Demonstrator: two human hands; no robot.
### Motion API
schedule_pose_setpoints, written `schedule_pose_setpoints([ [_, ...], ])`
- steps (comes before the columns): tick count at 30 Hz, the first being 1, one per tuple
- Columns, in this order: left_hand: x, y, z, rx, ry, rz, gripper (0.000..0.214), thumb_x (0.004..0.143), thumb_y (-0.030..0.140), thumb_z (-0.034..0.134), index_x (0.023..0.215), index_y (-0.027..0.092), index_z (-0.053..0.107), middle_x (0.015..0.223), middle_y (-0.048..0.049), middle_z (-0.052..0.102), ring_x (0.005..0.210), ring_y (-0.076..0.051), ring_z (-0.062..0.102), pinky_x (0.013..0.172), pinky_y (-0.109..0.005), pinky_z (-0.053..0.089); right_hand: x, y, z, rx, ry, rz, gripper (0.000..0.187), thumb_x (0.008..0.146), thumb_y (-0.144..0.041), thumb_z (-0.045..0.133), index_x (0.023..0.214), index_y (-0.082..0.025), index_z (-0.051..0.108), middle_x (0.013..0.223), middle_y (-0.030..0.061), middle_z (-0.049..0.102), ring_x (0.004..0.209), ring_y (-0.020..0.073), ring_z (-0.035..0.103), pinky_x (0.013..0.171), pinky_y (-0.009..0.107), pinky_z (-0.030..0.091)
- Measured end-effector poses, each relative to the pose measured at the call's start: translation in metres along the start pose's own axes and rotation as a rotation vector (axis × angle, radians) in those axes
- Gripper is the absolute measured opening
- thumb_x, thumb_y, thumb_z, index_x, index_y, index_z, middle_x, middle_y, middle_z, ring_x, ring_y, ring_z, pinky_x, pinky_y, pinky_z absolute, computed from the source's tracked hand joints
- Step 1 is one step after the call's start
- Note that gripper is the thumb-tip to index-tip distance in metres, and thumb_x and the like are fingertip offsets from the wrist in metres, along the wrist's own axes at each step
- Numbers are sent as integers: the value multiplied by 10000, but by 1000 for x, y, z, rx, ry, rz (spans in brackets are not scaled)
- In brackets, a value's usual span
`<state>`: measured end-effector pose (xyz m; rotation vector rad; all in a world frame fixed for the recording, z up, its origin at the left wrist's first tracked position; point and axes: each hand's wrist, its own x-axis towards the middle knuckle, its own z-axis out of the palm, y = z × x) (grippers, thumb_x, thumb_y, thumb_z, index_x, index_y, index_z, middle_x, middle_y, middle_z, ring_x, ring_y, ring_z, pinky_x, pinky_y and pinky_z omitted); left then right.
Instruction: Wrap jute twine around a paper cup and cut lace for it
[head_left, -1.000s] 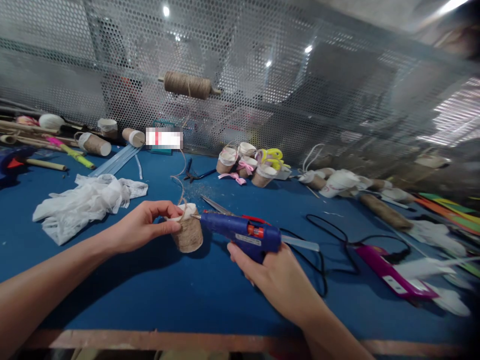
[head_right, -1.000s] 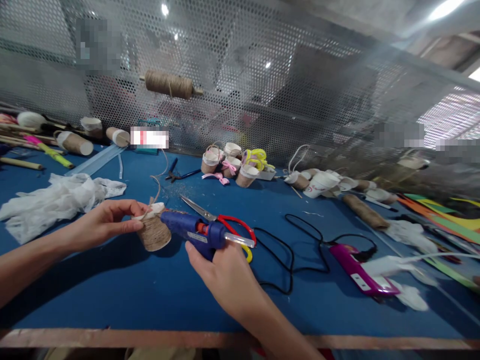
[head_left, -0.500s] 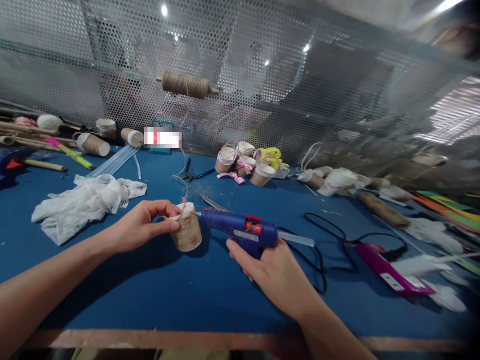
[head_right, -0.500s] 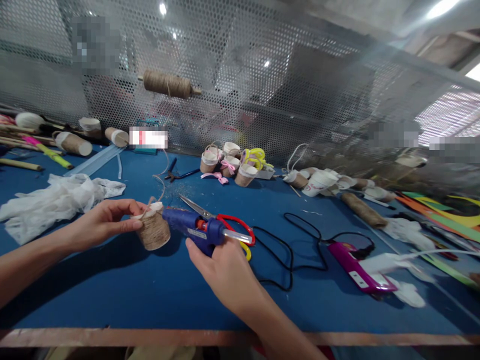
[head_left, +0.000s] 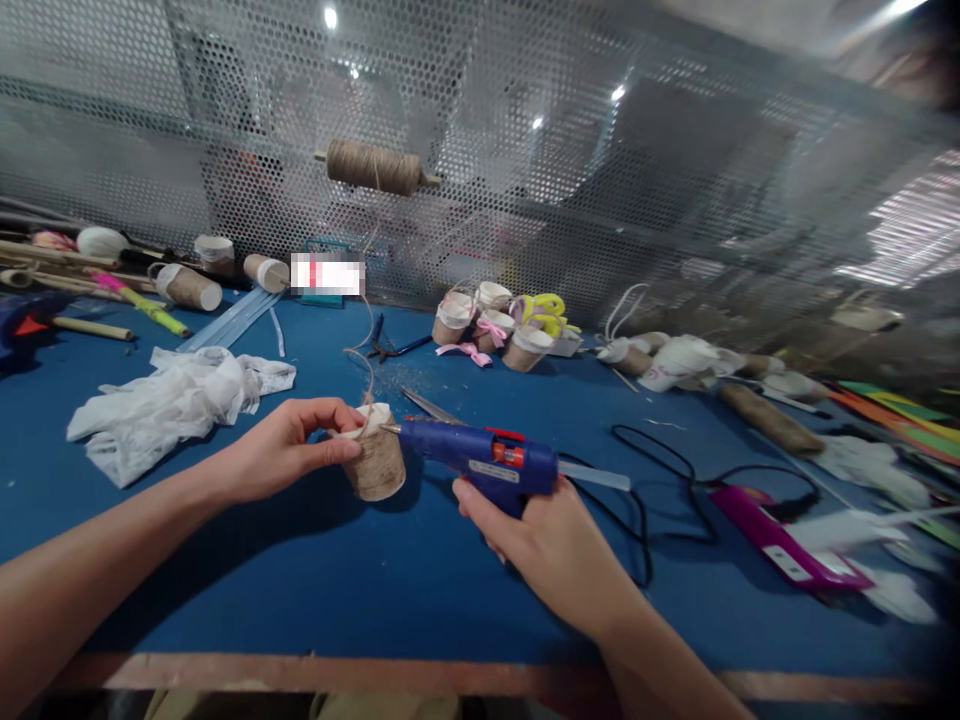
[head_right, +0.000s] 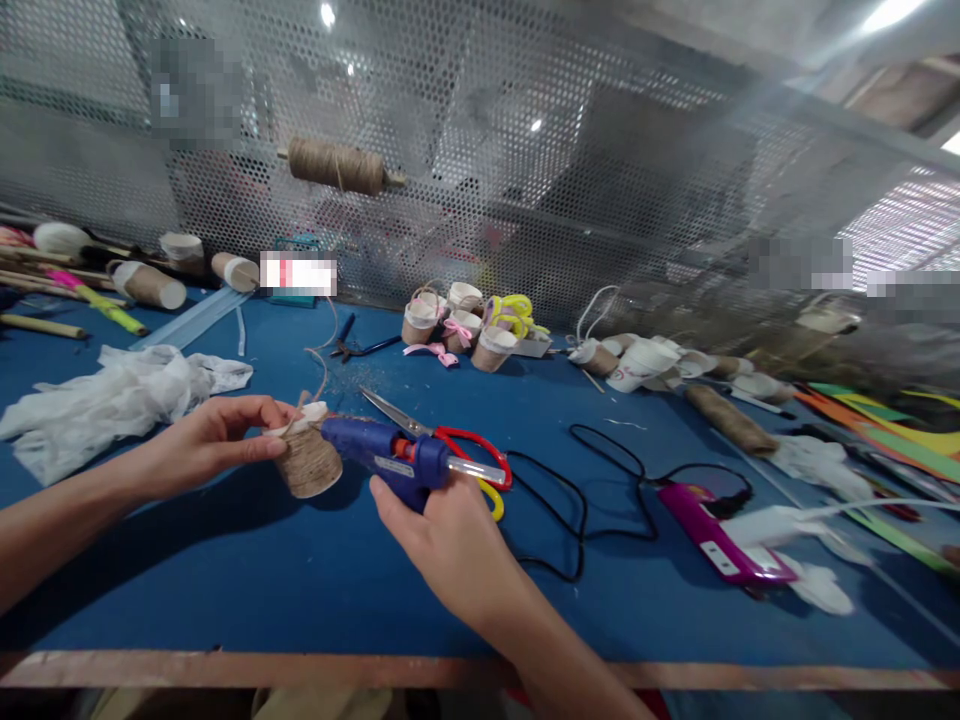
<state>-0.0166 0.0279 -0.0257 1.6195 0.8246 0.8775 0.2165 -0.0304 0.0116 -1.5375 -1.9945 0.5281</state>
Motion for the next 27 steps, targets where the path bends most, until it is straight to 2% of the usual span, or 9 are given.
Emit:
schedule_pose_setpoints([
  [9, 0, 1, -1, 24, -17, 30, 189, 773, 311, 590, 690, 150, 535, 873, -41, 617, 858, -174, 546, 792, -305, 407, 6, 4, -2, -5, 3, 30, 230, 808, -353, 493, 667, -187, 570, 396, -37, 506, 358, 119, 475, 380, 232, 394],
  [16, 0, 2, 0, 31, 7, 20, 179, 758, 295, 602, 677, 152, 532, 850, -38, 604, 848, -171, 535, 779, -300, 410, 7, 5, 0, -18, 6, 90, 263, 793, -381, 499, 632, -181, 557, 416, -20, 522, 379, 126, 486, 409, 246, 412],
  [22, 0, 4, 1, 20, 27, -3, 156, 746, 273, 608, 681, 153, 533, 863, -40, 606, 852, -172, 537, 789, -311, 411, 0, 3, 0, 4, -10, 22, 245, 790, -372, 508, 626, -200, 565, 403, -34, 495, 393, 133, 485, 419, 247, 409],
  [27, 0, 2, 1, 19, 27, -2, 137, 754, 259, 603, 691, 152, 546, 871, -41, 613, 863, -176, 546, 802, -319, 407, -1, -4, 3, 60, -16, 28, 175, 777, -323, 529, 662, -201, 579, 417, -32, 509, 448, 151, 531, 453, 255, 432],
])
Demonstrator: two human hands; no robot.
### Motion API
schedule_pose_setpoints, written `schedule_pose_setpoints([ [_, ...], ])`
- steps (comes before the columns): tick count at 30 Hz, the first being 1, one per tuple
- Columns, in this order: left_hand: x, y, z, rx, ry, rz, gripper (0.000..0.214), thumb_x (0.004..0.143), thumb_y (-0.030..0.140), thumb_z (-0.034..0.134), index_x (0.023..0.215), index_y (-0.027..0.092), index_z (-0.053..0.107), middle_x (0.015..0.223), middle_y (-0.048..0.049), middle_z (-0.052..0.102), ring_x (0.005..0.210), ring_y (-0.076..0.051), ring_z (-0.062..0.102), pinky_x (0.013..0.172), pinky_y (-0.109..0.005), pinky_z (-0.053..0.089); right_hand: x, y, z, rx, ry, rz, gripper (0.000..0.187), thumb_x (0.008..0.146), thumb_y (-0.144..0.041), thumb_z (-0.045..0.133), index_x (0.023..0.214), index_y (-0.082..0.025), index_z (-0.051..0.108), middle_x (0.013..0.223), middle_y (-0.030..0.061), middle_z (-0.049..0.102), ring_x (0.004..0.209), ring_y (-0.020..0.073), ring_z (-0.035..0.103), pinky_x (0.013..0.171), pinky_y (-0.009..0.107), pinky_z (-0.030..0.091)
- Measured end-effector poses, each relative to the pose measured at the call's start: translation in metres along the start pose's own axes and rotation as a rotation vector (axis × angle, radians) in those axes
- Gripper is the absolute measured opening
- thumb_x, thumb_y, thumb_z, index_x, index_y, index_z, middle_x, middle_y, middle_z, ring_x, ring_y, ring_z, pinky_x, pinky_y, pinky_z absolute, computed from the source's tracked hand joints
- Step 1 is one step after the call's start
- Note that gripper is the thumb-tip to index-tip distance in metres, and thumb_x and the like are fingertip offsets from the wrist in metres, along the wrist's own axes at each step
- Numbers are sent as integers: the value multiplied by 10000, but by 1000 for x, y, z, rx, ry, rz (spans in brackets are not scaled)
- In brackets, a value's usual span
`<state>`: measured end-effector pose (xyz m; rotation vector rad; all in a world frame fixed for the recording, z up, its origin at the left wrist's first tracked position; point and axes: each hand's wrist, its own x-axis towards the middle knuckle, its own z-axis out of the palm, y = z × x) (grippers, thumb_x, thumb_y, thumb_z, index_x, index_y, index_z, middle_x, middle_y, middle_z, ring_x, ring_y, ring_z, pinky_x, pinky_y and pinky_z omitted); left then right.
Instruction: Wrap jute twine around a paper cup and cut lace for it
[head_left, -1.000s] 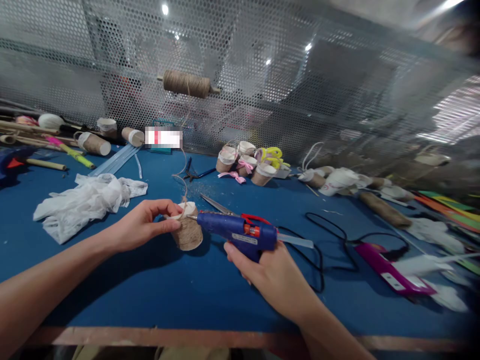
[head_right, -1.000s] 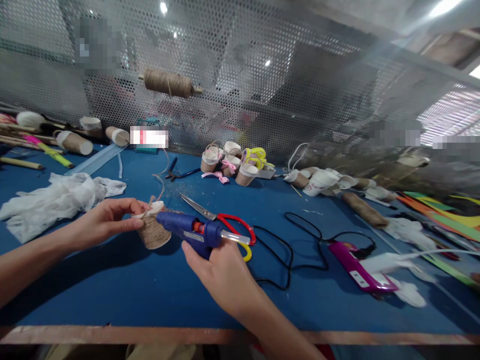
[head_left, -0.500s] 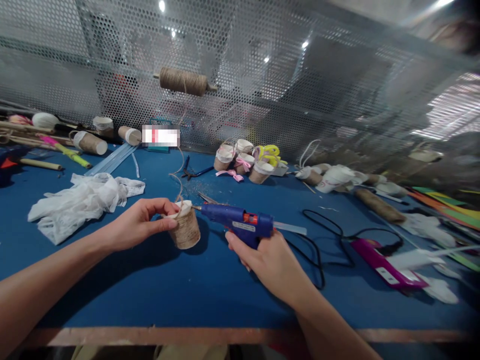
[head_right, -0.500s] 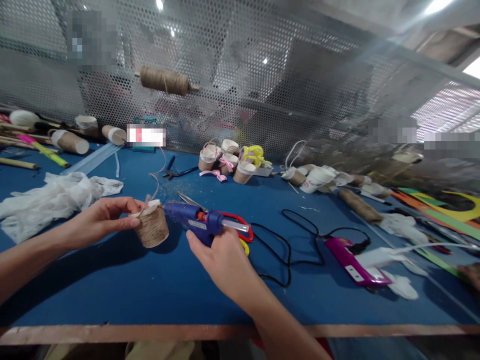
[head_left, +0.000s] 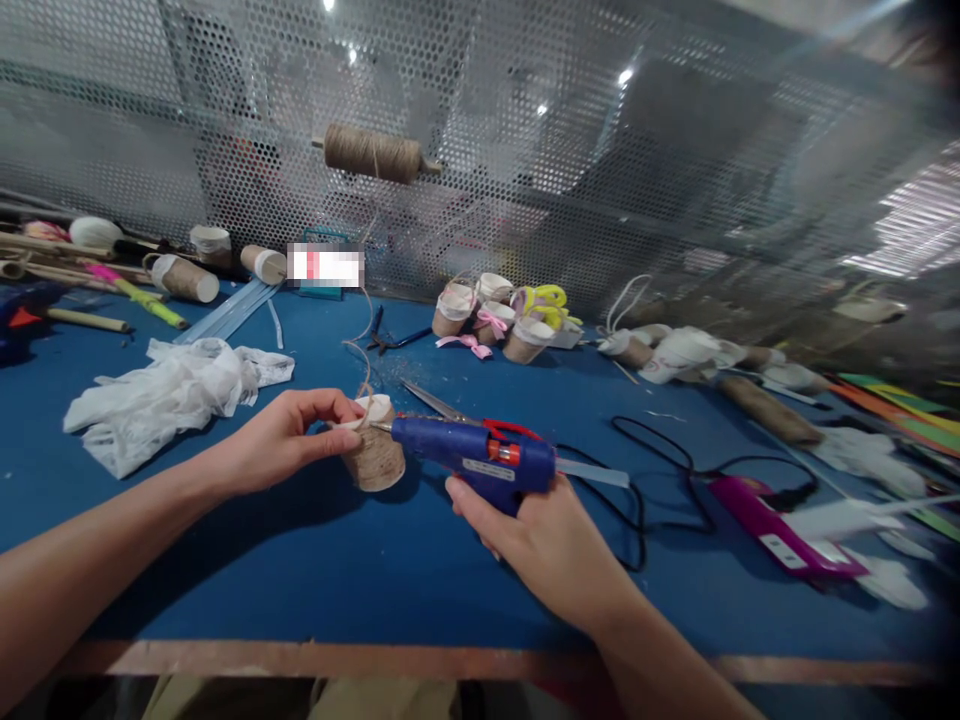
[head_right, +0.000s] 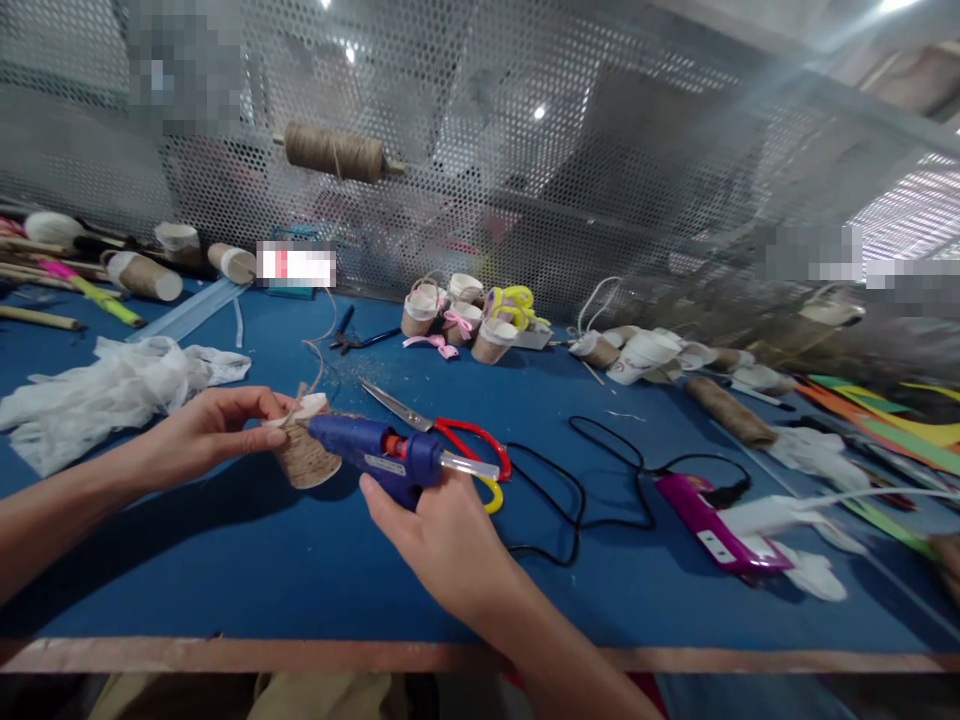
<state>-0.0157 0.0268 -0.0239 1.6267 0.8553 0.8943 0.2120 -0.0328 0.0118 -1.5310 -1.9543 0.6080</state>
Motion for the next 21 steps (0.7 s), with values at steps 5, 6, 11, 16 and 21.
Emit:
schedule_pose_setpoints([
  [5, 0, 0, 0, -2, 1, 2, 157, 752, 280, 611, 687, 154, 544, 861, -38, 622, 849, -174, 551, 788, -311, 416, 0, -2, 2, 43, -10, 7, 138, 775, -307, 529, 713, -200, 590, 430, -37, 533, 383, 131, 494, 405, 247, 412],
  [6, 0, 0, 0, -4, 2, 3, 161, 749, 283, 613, 687, 152, 545, 861, -38, 623, 843, -172, 552, 787, -310, 417, 0, -1, 2, 40, -11, 10, 139, 775, -307, 529, 713, -199, 590, 420, -41, 525, 364, 124, 477, 390, 244, 403],
  [11, 0, 0, 0, -1, 5, 11, 176, 736, 293, 625, 673, 150, 544, 855, -44, 623, 847, -178, 552, 791, -317, 421, 1, 2, -2, 11, 13, -16, 183, 784, -330, 524, 671, -203, 592, 375, -46, 484, 336, 117, 451, 356, 236, 384],
  [16, 0, 2, -1, 18, 5, 10, 162, 738, 287, 609, 661, 162, 539, 835, -29, 618, 836, -173, 545, 782, -306, 416, 5, 6, -4, -17, 19, -10, 238, 788, -346, 516, 606, -200, 563, 368, -43, 481, 343, 113, 454, 369, 231, 394],
  [21, 0, 2, 0, 22, -4, 17, 143, 746, 270, 595, 662, 167, 542, 816, -17, 612, 811, -162, 542, 760, -284, 418, 9, 7, -4, -63, 37, 31, 275, 789, -353, 498, 577, -185, 549, 399, -22, 513, 358, 112, 464, 383, 233, 393],
])
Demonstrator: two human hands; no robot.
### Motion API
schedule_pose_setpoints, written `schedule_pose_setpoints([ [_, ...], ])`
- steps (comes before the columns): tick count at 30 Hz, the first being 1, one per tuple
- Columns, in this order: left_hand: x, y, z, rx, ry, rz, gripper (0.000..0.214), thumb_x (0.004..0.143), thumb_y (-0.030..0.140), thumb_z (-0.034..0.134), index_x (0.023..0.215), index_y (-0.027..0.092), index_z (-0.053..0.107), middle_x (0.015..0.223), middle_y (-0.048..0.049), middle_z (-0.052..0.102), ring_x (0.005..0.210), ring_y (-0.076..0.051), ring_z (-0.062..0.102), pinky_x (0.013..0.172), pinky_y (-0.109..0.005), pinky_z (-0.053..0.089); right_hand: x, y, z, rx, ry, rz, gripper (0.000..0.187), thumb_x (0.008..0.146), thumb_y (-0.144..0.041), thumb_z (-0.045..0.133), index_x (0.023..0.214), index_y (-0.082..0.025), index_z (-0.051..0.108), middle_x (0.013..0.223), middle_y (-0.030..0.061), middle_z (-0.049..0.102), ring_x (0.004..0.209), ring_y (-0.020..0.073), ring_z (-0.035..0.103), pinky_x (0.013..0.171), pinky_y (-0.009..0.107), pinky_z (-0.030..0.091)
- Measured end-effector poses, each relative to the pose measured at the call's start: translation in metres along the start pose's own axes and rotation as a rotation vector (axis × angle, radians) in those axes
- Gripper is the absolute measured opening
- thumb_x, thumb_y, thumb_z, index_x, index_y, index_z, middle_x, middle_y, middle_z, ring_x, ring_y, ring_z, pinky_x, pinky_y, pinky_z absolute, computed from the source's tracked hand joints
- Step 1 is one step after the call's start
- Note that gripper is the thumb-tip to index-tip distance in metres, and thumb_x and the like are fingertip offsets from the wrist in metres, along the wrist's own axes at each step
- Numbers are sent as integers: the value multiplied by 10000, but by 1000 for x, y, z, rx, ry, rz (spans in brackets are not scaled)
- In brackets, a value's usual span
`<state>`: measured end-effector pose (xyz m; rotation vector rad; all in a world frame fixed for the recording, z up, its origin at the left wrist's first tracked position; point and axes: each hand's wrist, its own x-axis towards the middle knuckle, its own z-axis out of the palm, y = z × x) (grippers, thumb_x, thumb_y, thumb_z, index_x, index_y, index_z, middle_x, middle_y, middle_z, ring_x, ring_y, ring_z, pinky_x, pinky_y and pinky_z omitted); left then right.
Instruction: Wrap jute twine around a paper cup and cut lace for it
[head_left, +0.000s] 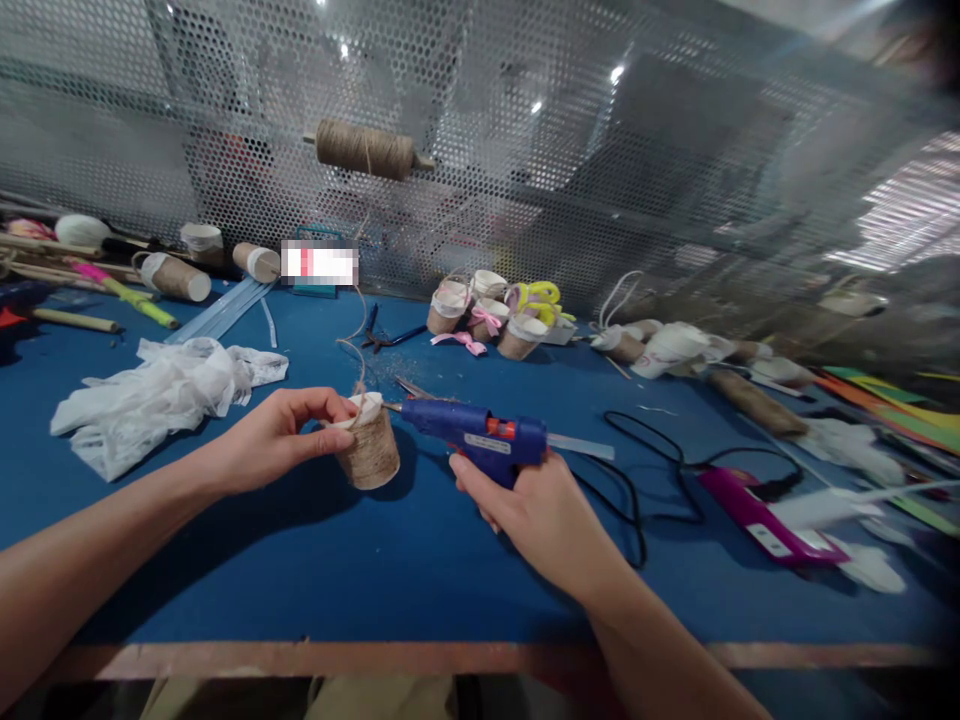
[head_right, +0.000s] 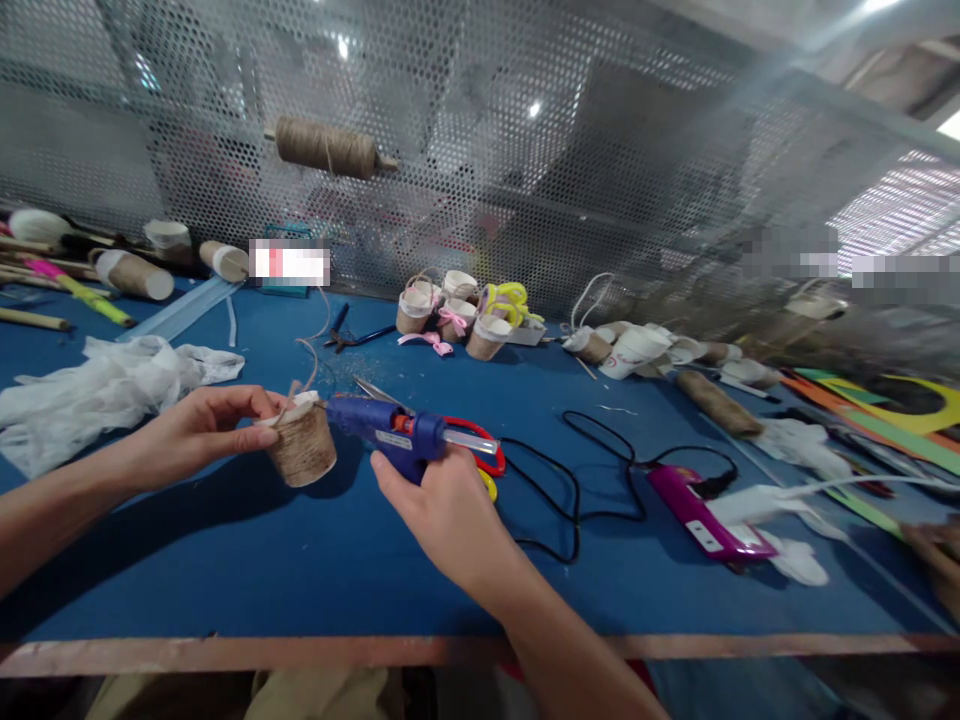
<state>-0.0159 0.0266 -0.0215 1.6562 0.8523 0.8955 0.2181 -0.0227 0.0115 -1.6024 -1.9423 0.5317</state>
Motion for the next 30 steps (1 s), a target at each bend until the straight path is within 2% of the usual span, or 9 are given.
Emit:
schedule_pose_setpoints([
  [8, 0, 0, -1, 25, -13, 15, 150, 748, 288, 590, 662, 176, 541, 842, -19, 628, 848, -177, 559, 774, -291, 427, 4, 3, 0, 52, -26, 22, 280, 788, -369, 495, 583, -182, 530, 398, -32, 489, 363, 110, 469, 399, 231, 405],
  [14, 0, -3, -2, 50, -4, 37, 174, 764, 304, 584, 680, 159, 535, 881, -46, 624, 865, -182, 555, 794, -312, 415, 17, 7, -2, 344, -87, 111, 278, 778, -382, 535, 634, -146, 564, 405, -49, 453, 372, 85, 437, 434, 222, 388],
  [17, 0, -3, -2, 86, 16, 53, 180, 762, 305, 587, 669, 163, 527, 875, -47, 622, 893, -189, 553, 833, -327, 402, 32, 16, -2, 449, -5, 193, 231, 741, -358, 572, 663, -143, 539, 463, -38, 494, 399, 83, 455, 435, 222, 392],
  [20, 0, -2, -3, 132, 51, 71, 175, 744, 305, 597, 659, 168, 528, 849, -46, 625, 931, -208, 551, 859, -343, 397, 52, 28, -2, 384, 129, 262, 201, 751, -332, 577, 769, -137, 532, 600, -17, 549, 468, 80, 492, 472, 219, 423],
  [22, 0, -1, -3, 157, 60, 81, 181, 740, 313, 594, 655, 170, 522, 849, -52, 630, 967, -223, 548, 870, -350, 395, 67, 38, -2, 287, 172, 297, 233, 792, -357, 552, 784, -125, 537, 644, -1, 557, 492, 79, 492, 488, 223, 429],
  [24, -1, -1, -3, 180, 66, 94, 188, 738, 317, 589, 650, 172, 509, 854, -60, 632, 995, -233, 545, 881, -355, 392, 82, 48, -1, 177, 149, 336, 286, 848, -376, 498, 790, -102, 558, 680, 23, 572, 537, 94, 520, 521, 241, 450],
  [26, -2, 0, -2, 197, 70, 109, 188, 734, 313, 584, 645, 175, 492, 846, -61, 630, 1015, -239, 542, 890, -362, 389, 97, 57, 1, 72, 94, 374, 285, 880, -361, 477, 908, -96, 579, 820, 50, 605, 663, 124, 577, 604, 285, 491],
  [30, -2, 1, -2, 229, 69, 143, 171, 736, 299, 568, 650, 178, 482, 850, -62, 625, 1053, -244, 530, 900, -373, 392, 117, 66, 8, -123, 32, 398, 295, 873, -314, 513, 1126, -163, 532, 1121, 73, 559, 929, 189, 576, 775, 387, 495],
])
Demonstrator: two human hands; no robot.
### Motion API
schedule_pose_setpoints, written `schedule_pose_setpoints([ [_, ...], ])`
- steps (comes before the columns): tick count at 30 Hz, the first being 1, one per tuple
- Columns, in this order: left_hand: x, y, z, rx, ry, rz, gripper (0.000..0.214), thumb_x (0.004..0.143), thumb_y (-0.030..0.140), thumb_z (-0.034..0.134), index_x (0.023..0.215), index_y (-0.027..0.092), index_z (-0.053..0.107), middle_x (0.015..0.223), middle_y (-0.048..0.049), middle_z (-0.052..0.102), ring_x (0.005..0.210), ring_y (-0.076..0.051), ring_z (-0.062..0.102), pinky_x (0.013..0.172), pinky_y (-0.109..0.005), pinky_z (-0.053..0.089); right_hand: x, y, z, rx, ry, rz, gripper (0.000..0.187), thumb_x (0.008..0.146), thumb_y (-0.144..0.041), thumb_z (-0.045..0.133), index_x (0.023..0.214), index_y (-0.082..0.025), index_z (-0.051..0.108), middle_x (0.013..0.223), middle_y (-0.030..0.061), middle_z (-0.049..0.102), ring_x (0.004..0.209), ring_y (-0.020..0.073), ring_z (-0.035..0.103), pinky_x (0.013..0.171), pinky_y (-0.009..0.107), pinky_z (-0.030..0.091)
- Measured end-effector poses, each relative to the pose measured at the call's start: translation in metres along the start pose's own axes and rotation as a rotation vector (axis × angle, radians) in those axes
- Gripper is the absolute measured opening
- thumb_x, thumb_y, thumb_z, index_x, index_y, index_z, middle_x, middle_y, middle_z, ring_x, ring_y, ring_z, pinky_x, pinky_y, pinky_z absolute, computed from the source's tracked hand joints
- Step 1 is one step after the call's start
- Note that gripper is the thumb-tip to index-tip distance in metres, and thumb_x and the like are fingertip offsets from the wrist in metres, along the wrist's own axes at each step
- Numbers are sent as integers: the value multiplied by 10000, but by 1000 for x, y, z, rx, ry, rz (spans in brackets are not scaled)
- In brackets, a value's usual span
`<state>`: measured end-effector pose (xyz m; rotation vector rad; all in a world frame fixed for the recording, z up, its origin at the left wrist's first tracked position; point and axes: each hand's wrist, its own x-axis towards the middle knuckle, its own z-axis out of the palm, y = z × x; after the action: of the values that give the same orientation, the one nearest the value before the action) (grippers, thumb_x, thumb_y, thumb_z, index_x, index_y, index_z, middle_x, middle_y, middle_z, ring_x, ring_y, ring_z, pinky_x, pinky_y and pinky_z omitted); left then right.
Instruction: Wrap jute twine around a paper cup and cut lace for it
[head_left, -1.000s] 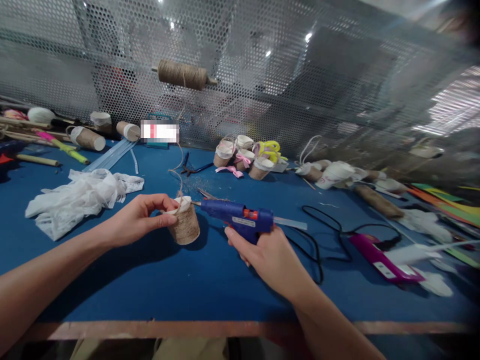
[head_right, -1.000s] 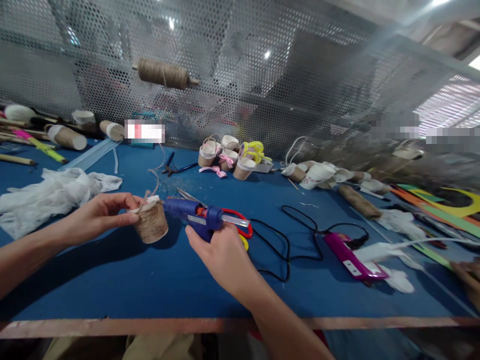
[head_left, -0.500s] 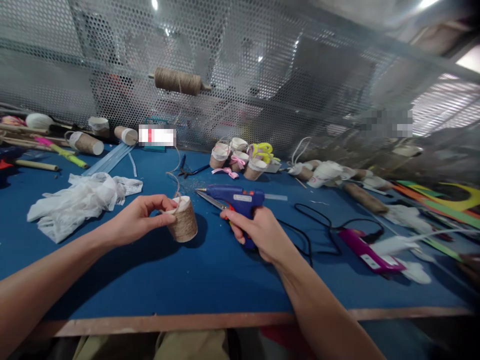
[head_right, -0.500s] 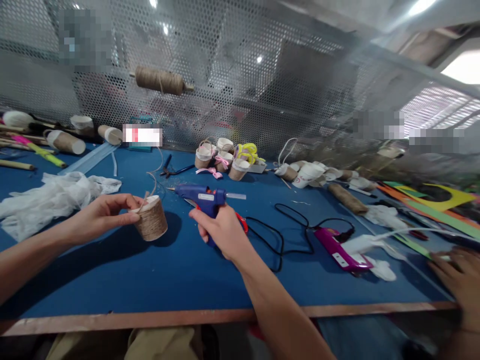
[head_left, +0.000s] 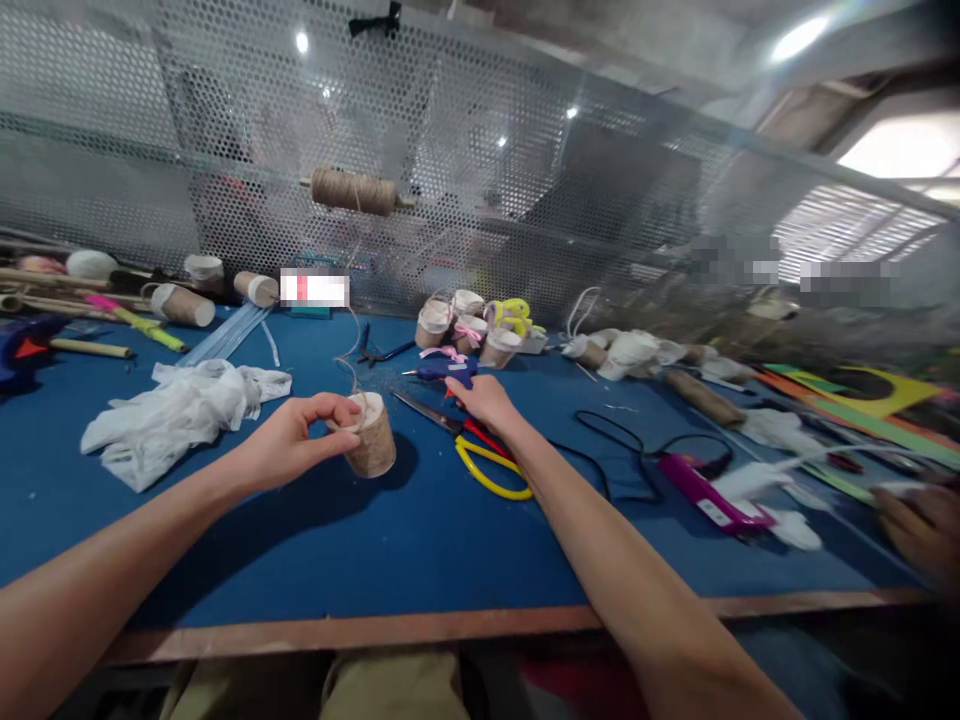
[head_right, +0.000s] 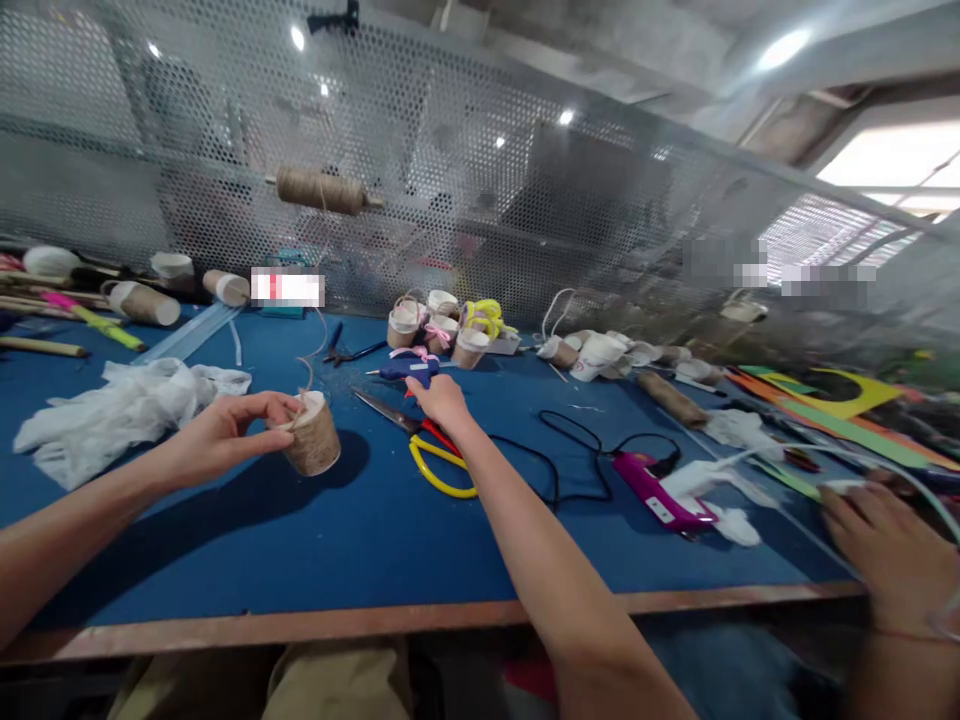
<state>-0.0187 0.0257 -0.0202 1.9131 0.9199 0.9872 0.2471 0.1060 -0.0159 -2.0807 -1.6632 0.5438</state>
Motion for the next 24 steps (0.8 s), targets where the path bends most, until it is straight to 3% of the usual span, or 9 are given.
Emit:
schedule_pose_setpoints([
  [4, 0, 3, -2, 20, -21, 24, 156, 742, 290, 566, 664, 169, 507, 898, -69, 615, 1029, -238, 537, 893, -374, 402, -6, -10, -2, -108, 43, -83, 260, 876, -274, 506, 1078, -125, 570, 1145, 123, 551, 1021, 229, 538, 858, 420, 440],
  [7, -2, 9, -4, -8, -88, 22, 158, 752, 286, 571, 671, 158, 526, 897, -72, 607, 1006, -236, 541, 875, -358, 410, -31, -30, -12, -87, 20, -266, 275, 902, -266, 437, 969, -92, 639, 1095, 158, 584, 1077, 254, 501, 898, 368, 388],
  [10, -4, 16, -5, -86, -194, 15, 146, 757, 269, 584, 690, 146, 545, 920, -73, 614, 979, -222, 553, 869, -338, 410, -60, -57, -20, 9, -172, -512, 353, 932, -356, 337, 1015, -194, 639, 948, 32, 646, 868, 142, 577, 751, 252, 440],
  [12, -6, 19, -6, -146, -260, 0, 133, 750, 248, 599, 688, 141, 549, 931, -68, 617, 959, -206, 554, 863, -324, 410, -74, -73, -21, 162, -406, -783, 383, 938, -354, 311, 987, -160, 637, 931, 36, 644, 817, 123, 569, 716, 235, 432],
  [15, -6, 21, -7, -230, -334, -55, 125, 744, 234, 608, 695, 136, 549, 859, -42, 615, 844, -162, 555, 790, -288, 430, -82, -85, -17, 228, -576, -931, 378, 930, -344, 333, 862, -115, 626, 870, 57, 643, 800, 123, 568, 734, 237, 424],
  [18, -6, 19, -8, -301, -377, -108, 126, 739, 233, 619, 707, 134, 547, 814, -22, 609, 770, -134, 543, 731, -256, 430, -84, -83, -16, 175, -575, -953, 377, 915, -367, 368, 763, -121, 611, 771, 46, 610, 734, 125, 551, 692, 243, 418],
  [24, -4, 14, -9, -348, -370, -187, 161, 744, 284, 618, 733, 137, 553, 792, -13, 602, 727, -126, 531, 683, -241, 419, -103, -66, -32, 83, -367, -946, 210, 860, -279, 496, 719, -146, 575, 713, 13, 549, 659, 112, 493, 615, 235, 392],
])
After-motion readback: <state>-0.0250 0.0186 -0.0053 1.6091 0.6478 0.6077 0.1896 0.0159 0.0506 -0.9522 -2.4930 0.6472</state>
